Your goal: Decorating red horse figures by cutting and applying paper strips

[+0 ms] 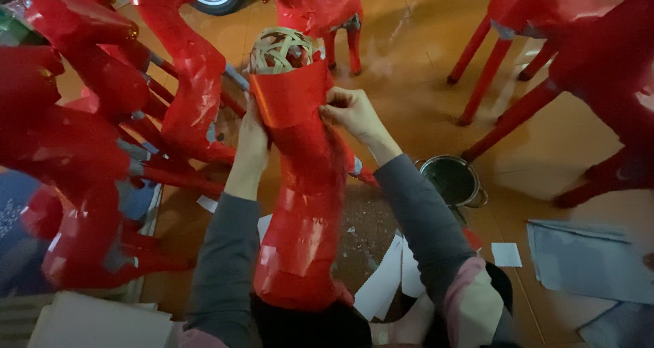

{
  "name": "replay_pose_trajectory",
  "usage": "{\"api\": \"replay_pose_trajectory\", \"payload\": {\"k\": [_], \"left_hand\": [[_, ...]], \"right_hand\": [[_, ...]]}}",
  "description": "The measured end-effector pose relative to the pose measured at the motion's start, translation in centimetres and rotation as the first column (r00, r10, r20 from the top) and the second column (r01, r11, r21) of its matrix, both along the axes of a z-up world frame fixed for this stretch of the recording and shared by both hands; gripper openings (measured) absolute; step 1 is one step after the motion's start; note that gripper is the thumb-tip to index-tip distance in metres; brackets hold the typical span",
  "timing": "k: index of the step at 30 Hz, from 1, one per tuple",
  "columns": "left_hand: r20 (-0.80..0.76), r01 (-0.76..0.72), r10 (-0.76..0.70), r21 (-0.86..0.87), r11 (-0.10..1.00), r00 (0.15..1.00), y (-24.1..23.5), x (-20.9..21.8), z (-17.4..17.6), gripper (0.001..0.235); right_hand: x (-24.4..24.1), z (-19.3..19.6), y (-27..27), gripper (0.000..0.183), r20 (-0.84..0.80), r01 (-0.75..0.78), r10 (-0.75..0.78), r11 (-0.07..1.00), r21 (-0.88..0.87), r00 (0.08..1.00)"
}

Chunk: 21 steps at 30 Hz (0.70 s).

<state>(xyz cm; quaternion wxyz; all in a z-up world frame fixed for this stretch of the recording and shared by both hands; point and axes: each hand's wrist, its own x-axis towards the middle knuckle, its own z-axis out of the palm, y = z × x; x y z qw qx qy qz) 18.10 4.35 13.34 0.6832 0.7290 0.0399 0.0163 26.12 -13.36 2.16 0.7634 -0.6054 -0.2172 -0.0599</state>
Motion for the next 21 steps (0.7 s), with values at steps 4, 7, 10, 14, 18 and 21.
{"api": "replay_pose_trajectory", "payload": {"k": [4,7,10,14,18,21], "left_hand": [[-0.015,0.005,-0.004,0.057,0.998,1.0,-1.2,-1.5,1.6,0.077],[-0.021,-0.022,0.023,0.039,0.999,1.0,-1.1,-1.5,1.5,0.081],[-0.018,-0.033,0.034,0.039,0.999,0.999,-1.2,-1.7,1.7,0.091],[-0.022,-0.041,0.042,0.059,0.997,0.999,-2.3,-2.6,3.0,0.09],[-0.043,-0.05,0.05,-0.001,0.999,0.998,-0.7,-0.6,0.6,0.083],[0.033,0.009,-0.009,-0.012,1.0,0.999,-0.4,-0.8,0.8,0.079]], "right_hand": [[-1.7,2.1,0.5,0.015,-0.009,-0.005,0.005,1.0,-0.004,1.0],[-3.3,3.2,1.2,0.011,-0.004,0.134,-0.134,0.991,-0.023,0.991],[-4.3,2.5,1.5,0.005,0.197,0.387,-0.351,0.903,-0.188,0.915],[-8.6,3.6,2.6,0.017,0.284,0.507,-0.444,0.837,-0.208,0.85],[-9.3,3.1,3.1,0.031,0.236,0.469,-0.422,0.861,-0.197,0.875],[-8.1,1.6,3.0,0.035,0.043,0.397,-0.397,0.918,-0.001,0.917]]}}
